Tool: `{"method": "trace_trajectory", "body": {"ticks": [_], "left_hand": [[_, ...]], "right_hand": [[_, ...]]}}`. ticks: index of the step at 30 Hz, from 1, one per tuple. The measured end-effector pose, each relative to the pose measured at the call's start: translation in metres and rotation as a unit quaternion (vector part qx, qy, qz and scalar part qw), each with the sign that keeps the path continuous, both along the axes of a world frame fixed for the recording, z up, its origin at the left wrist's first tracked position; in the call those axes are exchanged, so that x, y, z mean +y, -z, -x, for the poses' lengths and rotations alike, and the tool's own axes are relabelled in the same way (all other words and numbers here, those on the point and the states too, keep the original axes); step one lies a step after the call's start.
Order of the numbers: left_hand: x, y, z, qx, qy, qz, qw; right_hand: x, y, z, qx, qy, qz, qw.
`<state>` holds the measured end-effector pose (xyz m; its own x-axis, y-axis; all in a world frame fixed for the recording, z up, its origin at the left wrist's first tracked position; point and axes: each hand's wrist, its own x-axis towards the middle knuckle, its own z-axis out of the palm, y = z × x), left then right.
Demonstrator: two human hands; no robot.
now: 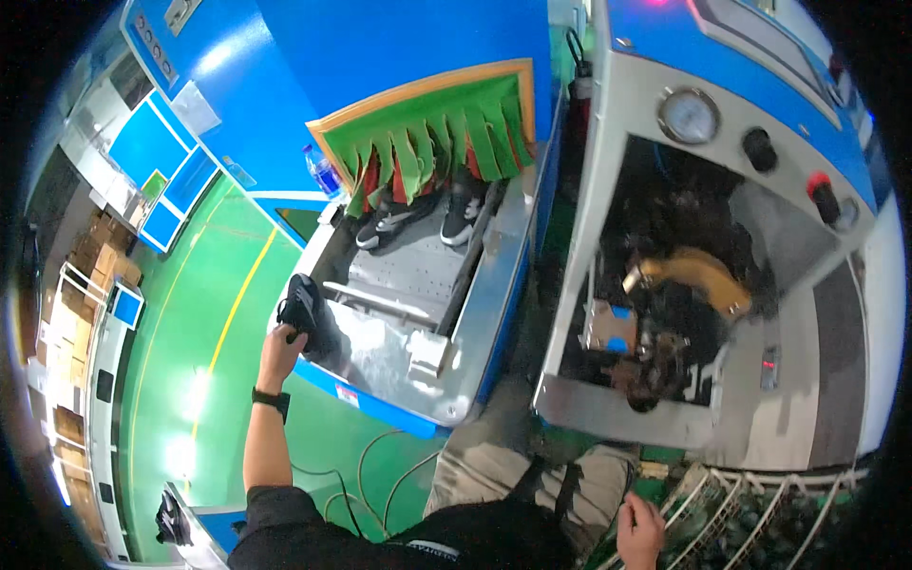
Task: The person is manufacturing shoes by operating a forming machine, then moves a rack of shoe lasts and a large cart through the factory.
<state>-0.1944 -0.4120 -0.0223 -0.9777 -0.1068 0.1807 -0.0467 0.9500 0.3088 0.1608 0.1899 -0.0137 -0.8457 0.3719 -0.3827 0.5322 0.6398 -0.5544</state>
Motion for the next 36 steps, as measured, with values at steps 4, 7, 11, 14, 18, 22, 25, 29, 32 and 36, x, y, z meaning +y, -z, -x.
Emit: {"method": "trace_trajectory", "body": {"ticks": [4, 7, 11, 14, 18, 22, 25, 29, 32, 36], "left_hand": [[0.066, -0.023, 0.024, 0.200, -0.054, 0.245, 0.947], [0.120, -0.016, 0.106, 0.119, 0.116, 0.015, 0.986], [0.144, 0.058, 0.283, -0.021, 0.144, -0.239, 0.960], [0.175, 0.103, 0.322, 0.100, 0.020, -0.163, 0.981], [0.207, 0.091, 0.306, 0.113, -0.035, -0.111, 0.987], [0.203, 0.061, 0.243, 0.058, 0.025, -0.163, 0.985], [0.218, -0.003, 0.148, 0.045, 0.031, -0.438, 0.897], [0.234, -0.013, 0.024, -0.012, 0.093, -0.672, 0.735], [0.274, -0.018, -0.067, -0.155, 0.165, -0.739, 0.635], [0.320, -0.043, -0.142, -0.217, 0.334, -0.711, 0.579]], "right_hand": [[0.002, 0.018, 0.028, -0.073, 0.007, 0.034, 0.997], [-0.004, 0.020, 0.043, -0.145, 0.064, 0.021, 0.987], [-0.005, 0.071, 0.028, -0.169, 0.043, 0.022, 0.984], [-0.009, 0.082, 0.010, 0.069, -0.019, 0.090, 0.993], [-0.027, 0.080, 0.007, -0.095, 0.027, -0.063, 0.993], [-0.039, 0.051, 0.052, 0.014, 0.123, 0.152, 0.981], [-0.039, 0.055, 0.069, 0.056, 0.022, 0.094, 0.994], [-0.088, 0.020, 0.120, 0.320, -0.012, 0.283, 0.904], [-0.119, 0.005, 0.150, 0.418, -0.040, 0.418, 0.805], [-0.100, -0.013, 0.133, 0.337, 0.030, 0.562, 0.755]]}}
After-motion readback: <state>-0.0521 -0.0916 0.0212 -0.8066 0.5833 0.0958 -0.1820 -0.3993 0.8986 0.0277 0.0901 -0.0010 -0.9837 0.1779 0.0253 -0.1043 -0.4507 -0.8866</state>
